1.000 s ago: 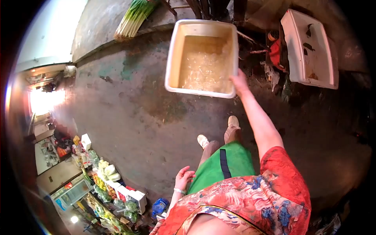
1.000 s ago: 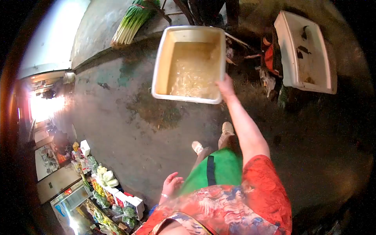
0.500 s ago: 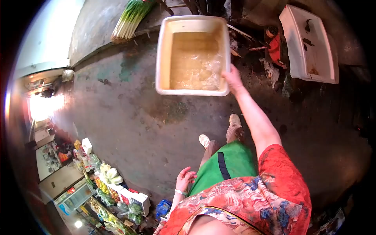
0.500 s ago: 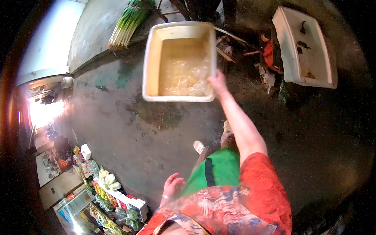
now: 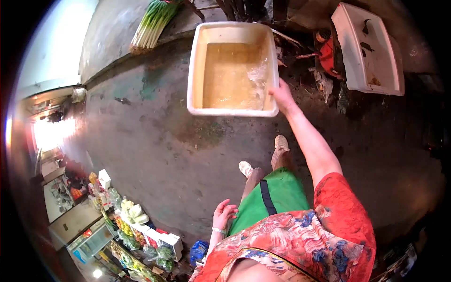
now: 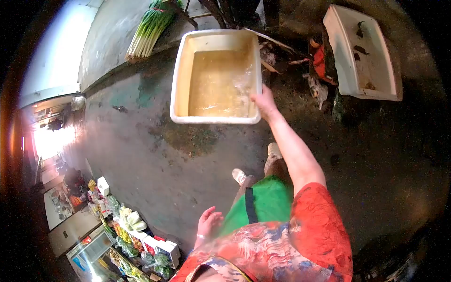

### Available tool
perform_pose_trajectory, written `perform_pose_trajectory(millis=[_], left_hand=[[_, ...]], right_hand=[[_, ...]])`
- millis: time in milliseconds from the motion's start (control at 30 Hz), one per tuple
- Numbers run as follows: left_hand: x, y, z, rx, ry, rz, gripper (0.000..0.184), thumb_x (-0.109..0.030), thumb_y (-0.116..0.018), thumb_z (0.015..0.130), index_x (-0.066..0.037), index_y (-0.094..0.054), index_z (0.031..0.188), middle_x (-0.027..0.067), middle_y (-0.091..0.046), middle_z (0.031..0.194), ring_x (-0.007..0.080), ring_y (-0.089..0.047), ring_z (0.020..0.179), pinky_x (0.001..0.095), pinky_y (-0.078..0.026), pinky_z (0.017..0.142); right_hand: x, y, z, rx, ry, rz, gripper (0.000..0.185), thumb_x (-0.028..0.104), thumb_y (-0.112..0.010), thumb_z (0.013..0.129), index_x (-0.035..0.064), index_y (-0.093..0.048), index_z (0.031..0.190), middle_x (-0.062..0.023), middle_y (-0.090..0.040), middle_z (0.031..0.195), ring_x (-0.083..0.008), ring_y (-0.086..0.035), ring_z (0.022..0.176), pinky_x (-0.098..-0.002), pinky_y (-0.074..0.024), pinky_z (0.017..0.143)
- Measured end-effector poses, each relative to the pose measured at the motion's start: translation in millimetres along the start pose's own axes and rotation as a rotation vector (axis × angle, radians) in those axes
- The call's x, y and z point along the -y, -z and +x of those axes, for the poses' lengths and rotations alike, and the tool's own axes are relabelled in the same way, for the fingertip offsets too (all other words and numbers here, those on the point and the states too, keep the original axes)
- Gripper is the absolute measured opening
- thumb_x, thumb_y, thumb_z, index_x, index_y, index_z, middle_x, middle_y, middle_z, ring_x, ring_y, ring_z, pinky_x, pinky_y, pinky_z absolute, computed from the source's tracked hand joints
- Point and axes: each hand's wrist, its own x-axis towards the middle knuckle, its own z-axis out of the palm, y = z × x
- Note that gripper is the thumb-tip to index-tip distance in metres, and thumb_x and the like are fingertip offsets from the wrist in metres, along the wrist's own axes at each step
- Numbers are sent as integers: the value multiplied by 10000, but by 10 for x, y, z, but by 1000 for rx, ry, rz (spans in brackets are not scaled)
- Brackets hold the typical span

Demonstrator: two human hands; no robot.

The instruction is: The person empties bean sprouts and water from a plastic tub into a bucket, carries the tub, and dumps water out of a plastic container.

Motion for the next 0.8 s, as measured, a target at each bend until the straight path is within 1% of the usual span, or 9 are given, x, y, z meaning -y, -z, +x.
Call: perform_pose_trajectory(millis=[67, 167, 333, 433, 533, 633, 667, 733, 800], left_hand=[[-100, -59, -13, 10, -20, -4, 341, -73, -517, 844, -43, -460, 1180, 117, -616, 925, 191, -623, 755, 264, -510, 557], [-105, -73, 4, -21, -33, 23, 342, -80, -520, 845, -43, -460, 1180, 117, -618, 920, 194, -625, 743, 262, -508, 551], [-37, -143, 96, -1, 9, 47, 357, -80, -530, 839, -36, -452, 1185, 122, -619, 917, 199, -626, 744, 267, -509, 554], [-87, -224, 56, 20, -13, 27, 358, -74, -525, 841, -31, -447, 1188, 125, -619, 921, 207, -627, 747, 277, -513, 564], [-132, -243, 29, 12, -26, 57, 353, -68, -516, 844, -29, -446, 1188, 126, -619, 921, 211, -627, 755, 290, -519, 577], [-102, -282, 44, -14, -5, 64, 344, -61, -506, 846, -29, -449, 1183, 127, -618, 922, 214, -627, 756, 296, -522, 577], [-93, -307, 40, -12, -3, 62, 344, -62, -508, 845, -29, -450, 1182, 128, -617, 922, 216, -627, 757, 296, -523, 576], [-105, -393, 16, -25, 9, 80, 348, -66, -512, 843, -27, -447, 1183, 130, -615, 925, 218, -626, 756, 295, -524, 575], [-107, -467, -1, -28, 20, 98, 360, -69, -519, 839, -17, -439, 1186, 141, -610, 932, 220, -624, 756, 288, -522, 568]], right_hand=[[-243, 85, -142, 1, 23, 50, 438, -29, -506, 646, -24, -508, 1084, -107, -576, 1000, -187, -550, 895, -295, -449, 776], [-89, 297, -494, 68, -87, 179, 469, -39, -496, 630, -9, -507, 1098, -100, -580, 980, -193, -557, 879, -290, -449, 781], [-281, 318, -291, 95, -145, 159, 506, -45, -492, 618, -21, -475, 1123, -117, -577, 965, -212, -559, 861, -302, -455, 763], [-239, 316, -254, 80, -153, 194, 428, -32, -487, 603, -10, -530, 1028, -74, -590, 897, -172, -563, 810, -271, -453, 736], [-154, 440, -93, 149, -193, 249, 428, -31, -479, 594, -17, -529, 1019, -83, -591, 896, -199, -572, 813, -290, -468, 735], [-103, 702, 281, 335, -236, 475, 433, -12, -468, 586, -29, -527, 1014, -109, -592, 885, -228, -588, 799, -327, -491, 758], [-200, 830, 476, 364, -266, 471, 429, -2, -477, 617, -13, -533, 1042, -134, -596, 930, -223, -593, 825, -334, -492, 761], [-151, 956, 685, 429, -335, 653, 327, 25, -494, 683, -26, -548, 1001, -112, -583, 915, -186, -576, 825, -289, -488, 719], [2, 1031, 709, 454, -198, 820, 278, 122, -499, 802, 22, -546, 1057, -81, -577, 975, -143, -545, 929, -256, -463, 764]])
